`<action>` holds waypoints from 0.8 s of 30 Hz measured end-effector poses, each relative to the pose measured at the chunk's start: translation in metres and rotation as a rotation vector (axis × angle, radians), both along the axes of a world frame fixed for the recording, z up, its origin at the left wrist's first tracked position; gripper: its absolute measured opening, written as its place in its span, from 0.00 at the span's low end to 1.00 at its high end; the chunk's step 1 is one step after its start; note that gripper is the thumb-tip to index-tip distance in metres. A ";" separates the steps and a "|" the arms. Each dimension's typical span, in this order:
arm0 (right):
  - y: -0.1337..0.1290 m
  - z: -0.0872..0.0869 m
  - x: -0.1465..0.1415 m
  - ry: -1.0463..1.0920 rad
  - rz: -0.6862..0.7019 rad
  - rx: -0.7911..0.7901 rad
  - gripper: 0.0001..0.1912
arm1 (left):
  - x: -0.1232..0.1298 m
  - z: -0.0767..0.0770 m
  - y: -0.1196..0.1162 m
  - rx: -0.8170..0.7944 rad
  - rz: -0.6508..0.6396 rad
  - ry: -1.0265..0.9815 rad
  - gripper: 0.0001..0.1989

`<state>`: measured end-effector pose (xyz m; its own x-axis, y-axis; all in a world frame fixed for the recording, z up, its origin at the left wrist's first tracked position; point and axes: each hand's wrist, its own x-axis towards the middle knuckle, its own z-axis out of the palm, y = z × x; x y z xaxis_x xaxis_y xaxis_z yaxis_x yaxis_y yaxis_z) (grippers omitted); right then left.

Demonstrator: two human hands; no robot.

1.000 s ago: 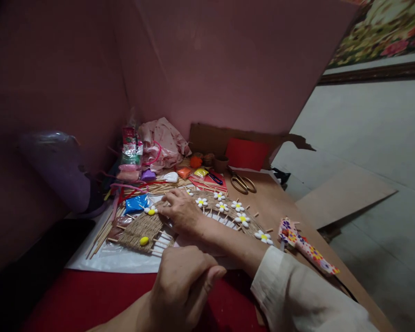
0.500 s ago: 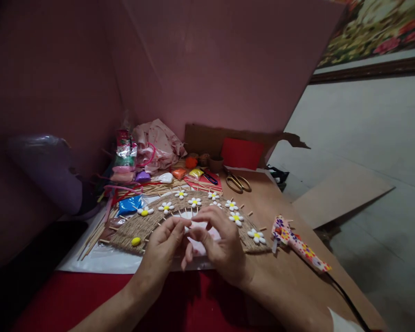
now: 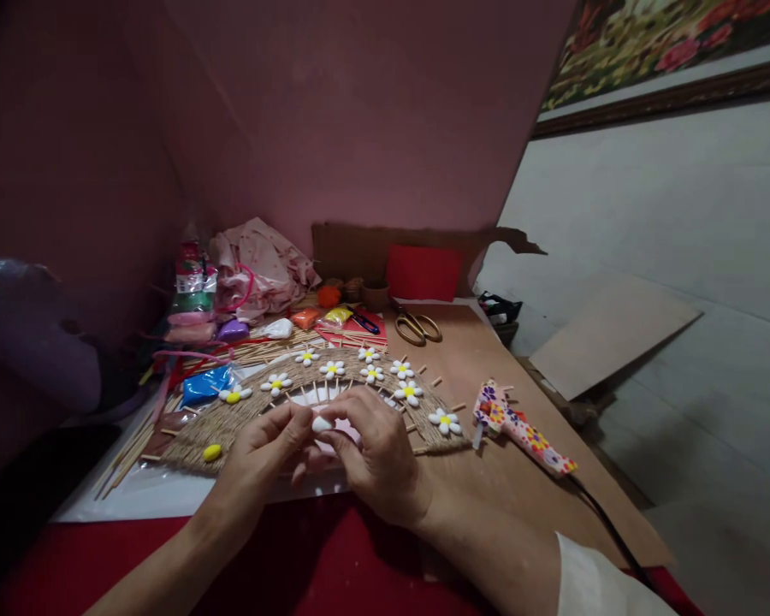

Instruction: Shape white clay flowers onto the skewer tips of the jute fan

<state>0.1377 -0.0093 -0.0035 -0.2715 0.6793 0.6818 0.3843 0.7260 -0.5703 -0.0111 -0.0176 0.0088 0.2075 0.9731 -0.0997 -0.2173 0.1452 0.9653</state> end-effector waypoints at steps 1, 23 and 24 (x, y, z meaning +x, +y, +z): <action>0.000 0.000 0.000 -0.006 -0.001 0.005 0.08 | -0.001 0.000 0.001 0.000 -0.007 0.022 0.15; 0.000 0.003 0.001 0.048 0.122 -0.028 0.06 | -0.004 0.007 0.006 0.017 0.043 -0.005 0.09; 0.000 0.003 0.001 0.051 0.131 -0.030 0.06 | -0.004 0.007 0.006 0.022 0.054 0.005 0.09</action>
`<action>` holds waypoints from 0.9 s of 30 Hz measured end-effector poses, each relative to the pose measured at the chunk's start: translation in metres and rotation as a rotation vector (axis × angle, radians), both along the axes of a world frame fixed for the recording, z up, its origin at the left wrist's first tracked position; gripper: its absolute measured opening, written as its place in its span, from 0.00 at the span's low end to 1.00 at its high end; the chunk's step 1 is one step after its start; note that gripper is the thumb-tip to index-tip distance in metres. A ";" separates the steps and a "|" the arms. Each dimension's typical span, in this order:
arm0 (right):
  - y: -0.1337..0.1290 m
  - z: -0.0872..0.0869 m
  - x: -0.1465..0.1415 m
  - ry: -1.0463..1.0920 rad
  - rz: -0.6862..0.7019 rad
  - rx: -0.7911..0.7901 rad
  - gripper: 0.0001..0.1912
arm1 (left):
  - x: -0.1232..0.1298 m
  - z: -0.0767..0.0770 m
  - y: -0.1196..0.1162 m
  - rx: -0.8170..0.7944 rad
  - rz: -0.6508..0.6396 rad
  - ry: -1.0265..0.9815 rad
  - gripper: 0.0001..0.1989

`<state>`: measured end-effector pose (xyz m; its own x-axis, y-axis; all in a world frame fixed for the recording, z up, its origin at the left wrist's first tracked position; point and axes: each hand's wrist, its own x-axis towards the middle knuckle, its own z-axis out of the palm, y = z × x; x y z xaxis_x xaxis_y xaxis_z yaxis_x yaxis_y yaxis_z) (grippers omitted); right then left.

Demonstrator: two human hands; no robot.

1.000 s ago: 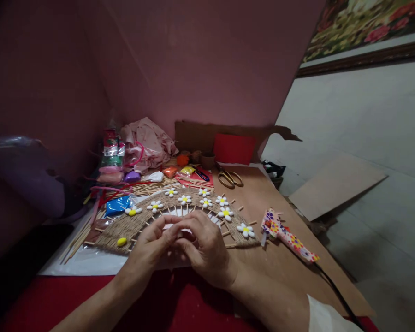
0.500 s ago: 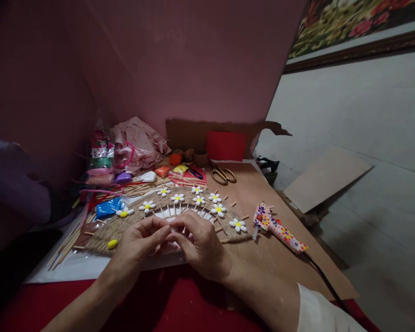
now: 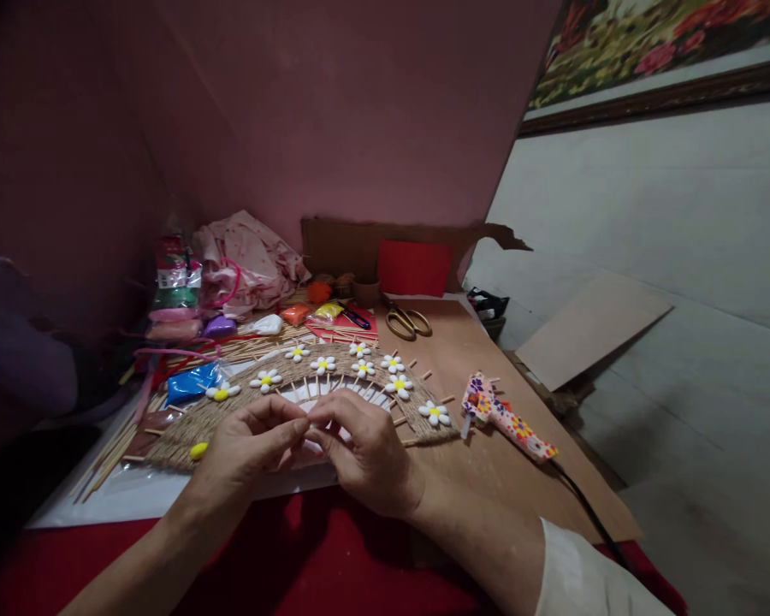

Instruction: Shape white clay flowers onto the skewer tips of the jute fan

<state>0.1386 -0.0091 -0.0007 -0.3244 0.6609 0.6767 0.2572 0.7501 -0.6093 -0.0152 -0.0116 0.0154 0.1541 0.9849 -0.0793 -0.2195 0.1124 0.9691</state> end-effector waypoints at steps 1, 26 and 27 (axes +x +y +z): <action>0.000 0.000 0.000 0.004 0.009 0.002 0.07 | 0.000 0.000 0.000 0.005 0.013 0.010 0.09; 0.006 -0.007 -0.003 0.448 0.034 -0.549 0.10 | -0.001 0.003 0.001 -0.134 0.031 -0.268 0.15; 0.005 -0.007 -0.003 0.424 0.026 -0.548 0.09 | -0.001 0.002 0.001 -0.121 0.023 -0.260 0.14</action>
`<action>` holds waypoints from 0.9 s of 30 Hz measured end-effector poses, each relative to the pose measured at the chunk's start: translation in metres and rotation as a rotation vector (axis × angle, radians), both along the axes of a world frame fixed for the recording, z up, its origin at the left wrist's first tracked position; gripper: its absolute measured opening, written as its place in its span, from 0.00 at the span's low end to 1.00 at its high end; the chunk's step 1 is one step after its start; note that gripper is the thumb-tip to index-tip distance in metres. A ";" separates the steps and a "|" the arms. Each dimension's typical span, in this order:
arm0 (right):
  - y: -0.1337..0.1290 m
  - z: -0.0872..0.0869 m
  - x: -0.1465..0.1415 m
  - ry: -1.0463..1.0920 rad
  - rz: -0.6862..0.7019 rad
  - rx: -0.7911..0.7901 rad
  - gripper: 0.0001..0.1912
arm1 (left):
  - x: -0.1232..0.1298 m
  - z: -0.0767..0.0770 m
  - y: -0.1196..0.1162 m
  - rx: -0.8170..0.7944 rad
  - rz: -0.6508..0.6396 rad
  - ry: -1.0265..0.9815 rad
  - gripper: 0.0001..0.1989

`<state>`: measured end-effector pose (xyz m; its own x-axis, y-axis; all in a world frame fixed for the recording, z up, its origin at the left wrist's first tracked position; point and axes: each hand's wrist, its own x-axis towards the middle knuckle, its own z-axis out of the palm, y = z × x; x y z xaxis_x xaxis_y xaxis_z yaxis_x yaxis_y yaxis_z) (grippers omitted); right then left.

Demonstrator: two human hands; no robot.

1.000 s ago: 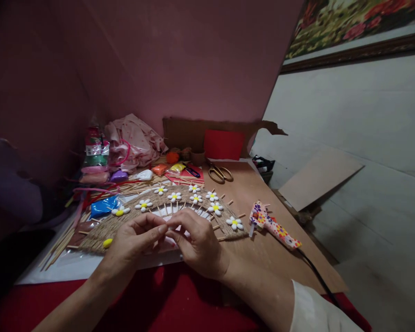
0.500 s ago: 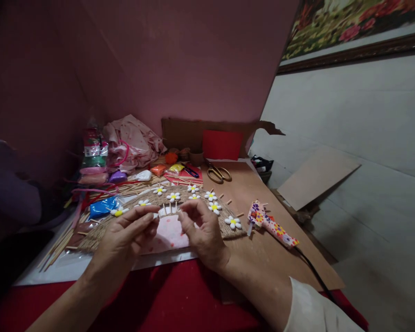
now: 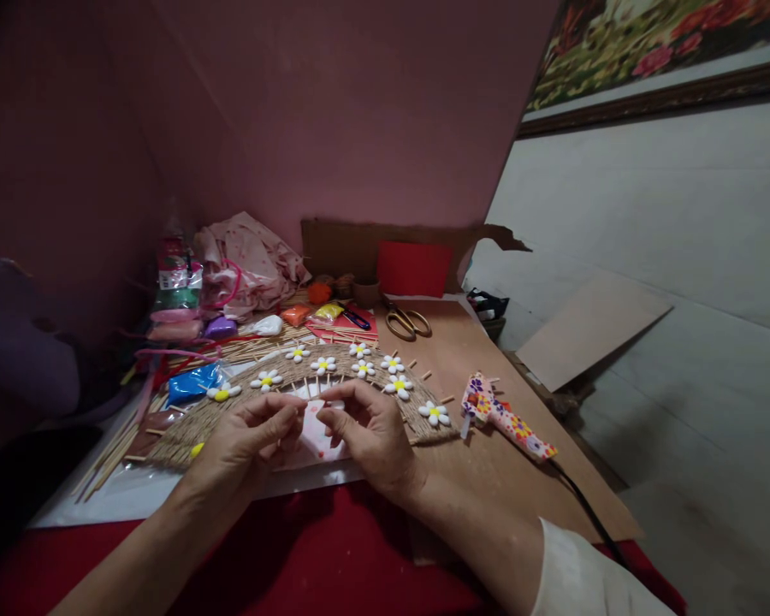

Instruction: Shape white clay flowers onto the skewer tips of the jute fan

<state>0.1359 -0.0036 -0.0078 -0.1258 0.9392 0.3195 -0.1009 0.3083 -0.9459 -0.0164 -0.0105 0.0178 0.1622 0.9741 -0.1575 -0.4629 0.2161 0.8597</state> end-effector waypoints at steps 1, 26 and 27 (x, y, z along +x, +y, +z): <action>-0.001 0.000 0.001 -0.026 -0.002 0.001 0.08 | -0.001 -0.001 0.000 0.012 -0.012 0.009 0.14; -0.003 0.003 0.001 -0.119 -0.092 0.177 0.05 | 0.000 -0.007 -0.003 0.107 -0.050 0.247 0.10; -0.003 0.004 0.001 -0.159 -0.106 0.222 0.03 | 0.000 -0.006 -0.003 0.114 -0.051 0.269 0.10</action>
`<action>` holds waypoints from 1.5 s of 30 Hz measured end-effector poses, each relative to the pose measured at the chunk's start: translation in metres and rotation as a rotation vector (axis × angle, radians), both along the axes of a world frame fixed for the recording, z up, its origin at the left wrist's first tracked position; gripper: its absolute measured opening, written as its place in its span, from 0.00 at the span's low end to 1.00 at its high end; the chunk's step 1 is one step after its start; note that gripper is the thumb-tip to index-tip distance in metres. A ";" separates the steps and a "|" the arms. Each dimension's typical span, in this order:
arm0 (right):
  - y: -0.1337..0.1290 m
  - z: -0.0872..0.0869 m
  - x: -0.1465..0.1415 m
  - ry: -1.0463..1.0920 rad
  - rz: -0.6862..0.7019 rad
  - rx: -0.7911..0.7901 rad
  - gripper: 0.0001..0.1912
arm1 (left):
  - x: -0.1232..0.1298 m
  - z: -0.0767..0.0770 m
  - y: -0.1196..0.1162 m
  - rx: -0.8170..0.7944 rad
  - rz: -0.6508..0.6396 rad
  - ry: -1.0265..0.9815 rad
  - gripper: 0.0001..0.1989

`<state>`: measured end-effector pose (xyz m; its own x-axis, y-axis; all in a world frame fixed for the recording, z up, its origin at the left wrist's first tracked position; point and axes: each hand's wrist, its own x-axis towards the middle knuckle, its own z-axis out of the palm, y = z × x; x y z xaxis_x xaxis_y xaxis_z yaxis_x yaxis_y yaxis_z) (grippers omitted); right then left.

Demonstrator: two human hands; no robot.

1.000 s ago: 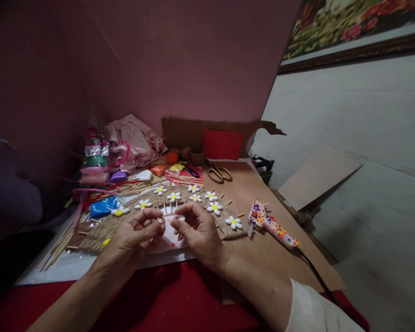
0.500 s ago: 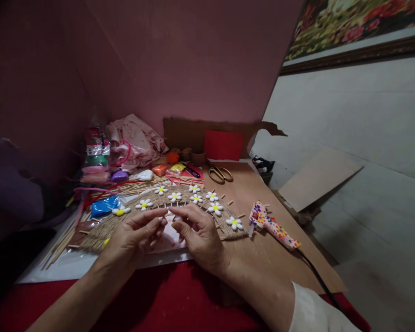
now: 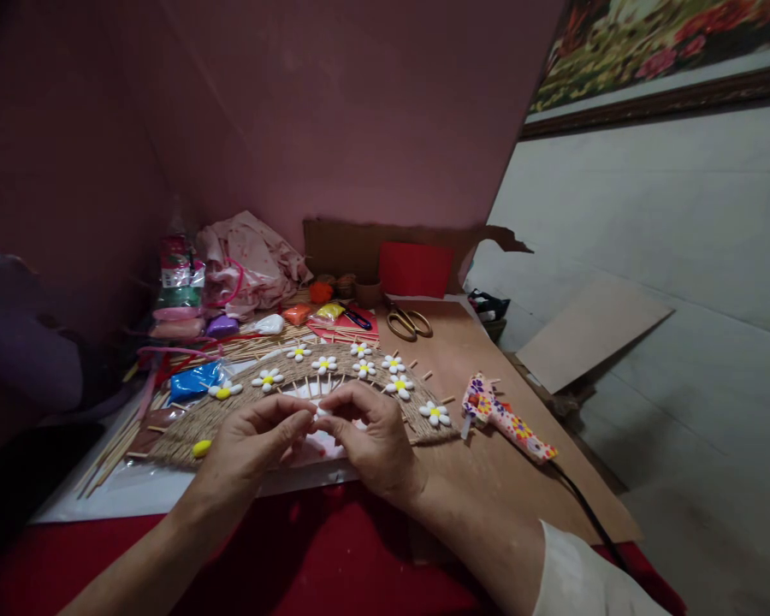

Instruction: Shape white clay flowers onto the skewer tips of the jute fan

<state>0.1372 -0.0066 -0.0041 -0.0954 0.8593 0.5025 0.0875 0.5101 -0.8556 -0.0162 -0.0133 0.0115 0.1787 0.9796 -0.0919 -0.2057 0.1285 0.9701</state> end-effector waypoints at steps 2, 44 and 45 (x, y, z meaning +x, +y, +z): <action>0.000 0.001 0.000 -0.082 -0.011 0.103 0.02 | 0.001 0.001 0.000 0.020 0.003 0.041 0.10; -0.002 -0.001 0.003 0.019 -0.038 0.017 0.03 | -0.002 0.008 0.002 -0.161 0.012 -0.330 0.10; -0.002 0.000 0.003 0.015 -0.037 0.017 0.03 | -0.002 0.008 0.002 -0.152 0.001 -0.333 0.10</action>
<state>0.1399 -0.0086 -0.0045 -0.0560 0.8534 0.5182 0.0937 0.5212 -0.8483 -0.0183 -0.0109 0.0195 0.2223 0.9595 -0.1733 -0.5075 0.2656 0.8197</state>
